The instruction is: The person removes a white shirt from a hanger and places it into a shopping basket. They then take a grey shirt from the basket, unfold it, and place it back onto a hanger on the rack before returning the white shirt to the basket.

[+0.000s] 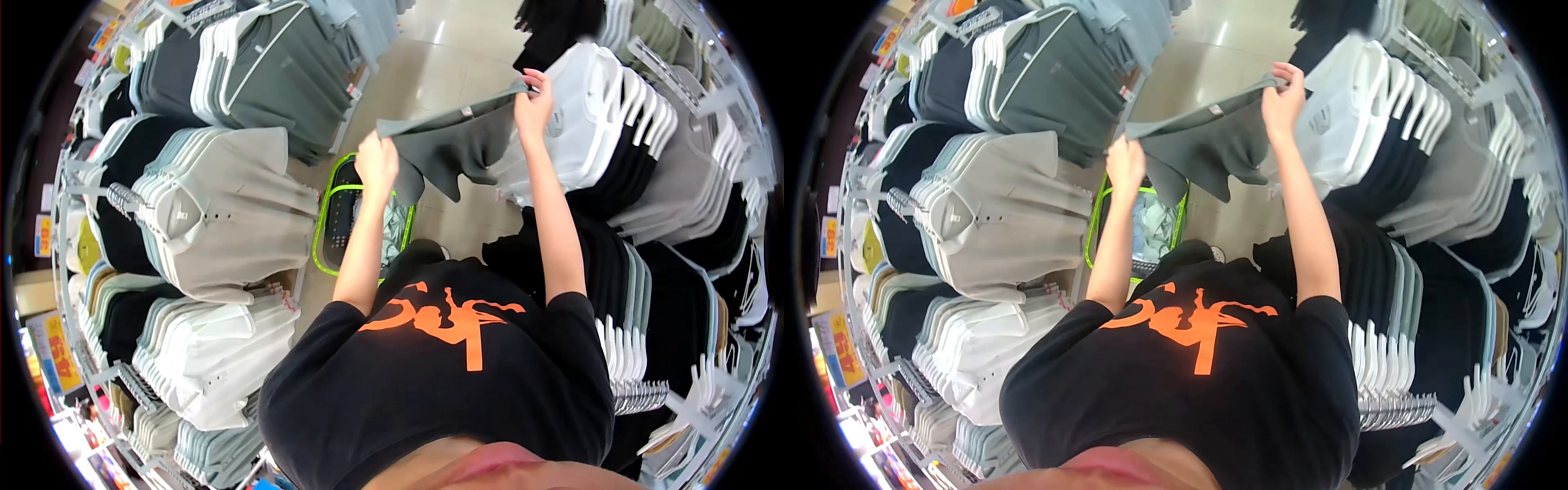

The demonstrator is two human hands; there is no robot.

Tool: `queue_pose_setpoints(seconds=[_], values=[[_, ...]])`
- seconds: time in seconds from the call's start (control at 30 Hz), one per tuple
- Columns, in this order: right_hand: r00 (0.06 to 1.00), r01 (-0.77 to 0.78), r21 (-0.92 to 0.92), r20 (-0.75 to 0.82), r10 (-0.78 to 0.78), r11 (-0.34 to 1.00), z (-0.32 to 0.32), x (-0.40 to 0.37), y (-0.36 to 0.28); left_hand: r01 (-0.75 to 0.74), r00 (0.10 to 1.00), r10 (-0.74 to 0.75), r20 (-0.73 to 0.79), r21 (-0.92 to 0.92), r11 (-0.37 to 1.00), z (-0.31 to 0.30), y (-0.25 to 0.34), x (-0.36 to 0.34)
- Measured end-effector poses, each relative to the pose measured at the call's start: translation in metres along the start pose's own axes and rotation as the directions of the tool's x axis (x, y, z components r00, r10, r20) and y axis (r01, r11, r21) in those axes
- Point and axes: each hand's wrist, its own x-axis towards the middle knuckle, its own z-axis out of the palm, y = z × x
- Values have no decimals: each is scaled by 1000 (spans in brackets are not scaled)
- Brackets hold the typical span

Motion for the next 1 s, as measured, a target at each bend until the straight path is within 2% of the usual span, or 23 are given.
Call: queue_pose_setpoints(seconds=[0.1, 0.13, 0.2, 0.23, 0.27, 0.3, 0.37, 0.4, 0.43, 0.47, 0.5, 0.53, 0.63, 0.67, 0.7, 0.73, 0.83, 0.93, 0.97, 1.0], values=[[982, 163, -190, 124, -141, 968, 4, -5, 23, -35, 999, 37, 40, -50, 998, 13, -26, -8], [981, 121, -169, 173, -91, 978, 6, -11, 28, -25, 998, 27, 60, -40, 999, 21, -39, -7], [968, 53, -175, 249, -8, 983, 9, -27, 42, 4, 997, 14, 75, -240, 971, 27, -50, -9], [967, 7, -92, 255, 16, 996, 14, -36, 65, 38, 998, -18, 61, -350, 936, 44, -70, -7], [961, -47, -125, 264, 79, 991, 17, -47, 67, 64, 995, -28, 93, -408, 911, 43, -69, -9], [939, -202, -65, 270, 212, 977, 25, -59, 55, 93, 991, -39, 125, -462, 882, 41, -68, -10], [943, -216, 36, 268, 199, 976, 40, -86, 73, 176, 970, -58, 236, -520, 836, 47, -77, -10], [916, -303, 31, 284, 283, 952, 45, -98, 71, 229, 947, -65, 314, -520, 823, 53, -86, -10], [914, -327, -14, 248, 320, 945, 53, -113, 77, 282, 918, -73, 389, -513, 811, 60, -96, -10], [906, -316, -138, 250, 341, 939, 57, -127, 81, 383, 878, -157, 451, -469, 796, 62, -100, -7], [808, -518, -187, 215, 549, 835, 68, -135, 65, 478, 829, -237, 507, -420, 772, 64, -108, -2], [740, -588, -164, 287, 609, 792, 66, -149, 107, 565, 770, -313, 557, -365, 740, 66, -115, 5], [673, -678, -153, 263, 691, 719, 80, -112, 101, 179, 906, -54, 420, -264, 948, 72, -128, 29], [651, -718, -121, 231, 723, 685, 88, -94, 90, 149, 916, -31, 400, -266, 952, 74, -128, 38], [723, -658, -78, 211, 658, 749, 97, -82, 90, 118, 925, -9, 379, -266, 957, 75, -125, 49], [711, -674, -66, 211, 671, 736, 105, -72, 88, 90, 933, 11, 359, -263, 960, 75, -123, 59], [687, -704, -17, 234, 688, 710, 130, -45, 71, 114, 918, -12, 397, -233, 966, 75, -112, 88], [692, -688, 82, 374, 618, 721, 157, -27, 57, 136, 916, -44, 398, -207, 969, 89, -109, 108], [647, -678, -43, 439, 623, 734, 159, -15, 48, 147, 919, -62, 390, -192, 970, 97, -109, 116], [652, -678, 6, 467, 597, 735, 167, -3, 47, 184, 930, -93, 356, -231, 956, 102, -108, 123]])
